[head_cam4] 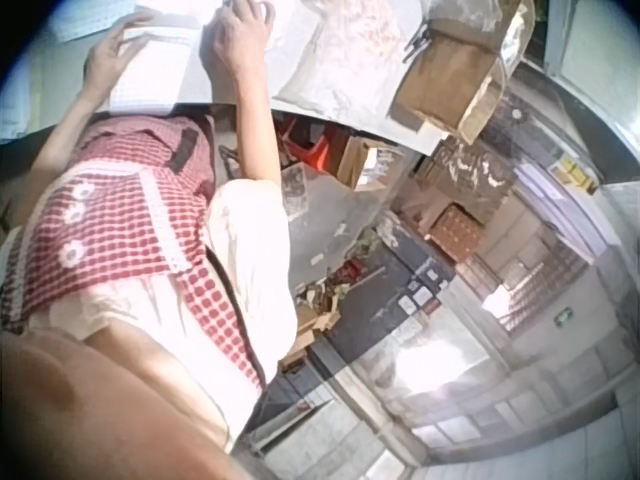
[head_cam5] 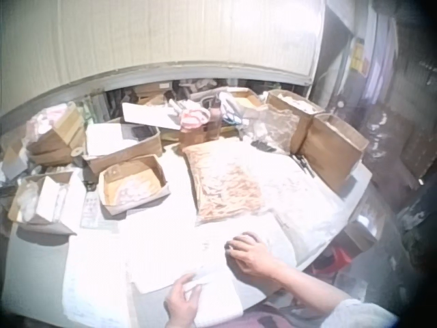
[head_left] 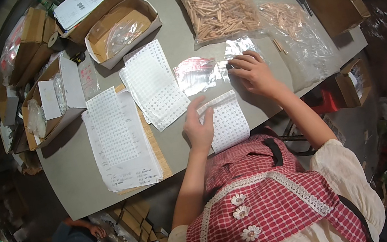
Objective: The person places small wooden sticks into clear plastic bags and seals them. They then affix a printed label to each bag and set it aside on the table.
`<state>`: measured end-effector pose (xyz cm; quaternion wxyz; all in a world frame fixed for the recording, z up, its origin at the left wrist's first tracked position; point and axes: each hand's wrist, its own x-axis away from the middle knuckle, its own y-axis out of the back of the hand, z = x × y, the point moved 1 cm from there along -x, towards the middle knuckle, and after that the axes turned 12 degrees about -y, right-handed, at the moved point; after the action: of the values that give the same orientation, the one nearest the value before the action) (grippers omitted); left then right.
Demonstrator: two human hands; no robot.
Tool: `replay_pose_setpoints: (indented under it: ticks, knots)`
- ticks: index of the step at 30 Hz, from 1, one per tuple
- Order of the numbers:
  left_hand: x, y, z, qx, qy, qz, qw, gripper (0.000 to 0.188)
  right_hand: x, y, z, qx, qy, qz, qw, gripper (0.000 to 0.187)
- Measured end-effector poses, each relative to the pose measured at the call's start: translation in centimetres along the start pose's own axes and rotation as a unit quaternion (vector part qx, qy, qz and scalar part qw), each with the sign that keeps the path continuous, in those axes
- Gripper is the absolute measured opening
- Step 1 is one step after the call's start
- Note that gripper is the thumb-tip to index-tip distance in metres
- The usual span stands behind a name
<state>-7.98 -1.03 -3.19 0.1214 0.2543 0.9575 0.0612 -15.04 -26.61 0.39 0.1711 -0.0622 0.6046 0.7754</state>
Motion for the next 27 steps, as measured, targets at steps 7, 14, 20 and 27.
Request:
replay_pose_setpoints:
  ticks: [7,14,20,27]
  knots:
    - [0.0,-0.1,0.1,0.037,-0.015,0.006,0.999,0.036,1.8,2.5,3.3,-0.218,-0.064,0.100,0.969,0.031]
    - [0.0,-0.2,0.6,0.061,-0.022,0.007,0.998,0.034,2.5,1.7,3.2,-0.177,-0.043,0.168,0.969,0.031]
    - [0.1,-0.1,0.4,0.053,0.006,0.006,0.999,0.032,2.7,1.9,3.2,-0.211,-0.073,0.196,0.955,0.025]
    - [0.1,-0.1,0.3,0.029,0.009,0.010,0.999,0.031,2.4,1.5,2.2,-0.318,-0.146,0.233,0.907,0.021]
